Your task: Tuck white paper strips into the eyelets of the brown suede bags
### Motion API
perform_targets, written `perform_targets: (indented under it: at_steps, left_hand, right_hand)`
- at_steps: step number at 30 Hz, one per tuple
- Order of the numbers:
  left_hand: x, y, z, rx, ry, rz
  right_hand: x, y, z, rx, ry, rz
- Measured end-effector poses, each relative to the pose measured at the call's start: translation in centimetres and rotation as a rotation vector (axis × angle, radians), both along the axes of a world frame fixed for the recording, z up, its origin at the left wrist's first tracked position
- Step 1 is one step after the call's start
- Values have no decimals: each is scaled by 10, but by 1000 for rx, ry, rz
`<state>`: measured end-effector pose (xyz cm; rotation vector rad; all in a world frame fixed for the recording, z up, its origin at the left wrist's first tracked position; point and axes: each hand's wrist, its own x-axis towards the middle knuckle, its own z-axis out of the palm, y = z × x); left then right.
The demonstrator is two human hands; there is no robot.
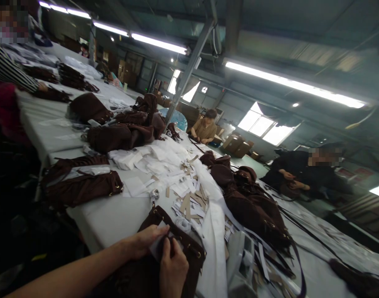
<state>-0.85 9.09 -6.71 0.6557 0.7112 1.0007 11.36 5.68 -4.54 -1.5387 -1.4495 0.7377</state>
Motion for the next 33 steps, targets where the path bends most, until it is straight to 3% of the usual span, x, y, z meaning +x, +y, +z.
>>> perform_targets:
  at_steps: [3, 7, 12, 15, 21, 26, 31, 33]
  left_hand:
    - [0, -4, 1, -13, -54, -11]
    - [1, -4, -3, -56, -87, -20]
    - [0, -3, -3, -60, -88, -30]
    - [0, -5, -1, -43, -58, -30]
    - [4, -9, -3, -30, 82, 9]
    - [8, -9, 5, 38, 238, 14]
    - [8, -8, 15, 140, 388, 30]
    - [8, -8, 16, 172, 436, 41]
  right_hand:
    - [6, -13, -16, 43, -48, -62]
    - [28, -16, -28, -75, 0, -324]
    - [27, -17, -20, -159, -49, -185]
    - [18, -21, -20, -136, -117, -251]
    - [19, -26, -38, -54, -110, -358]
    - [25, -21, -37, -113, -48, -299]
    - [19, -20, -45, 124, -99, -202]
    - [19, -21, -49, 128, -85, -216]
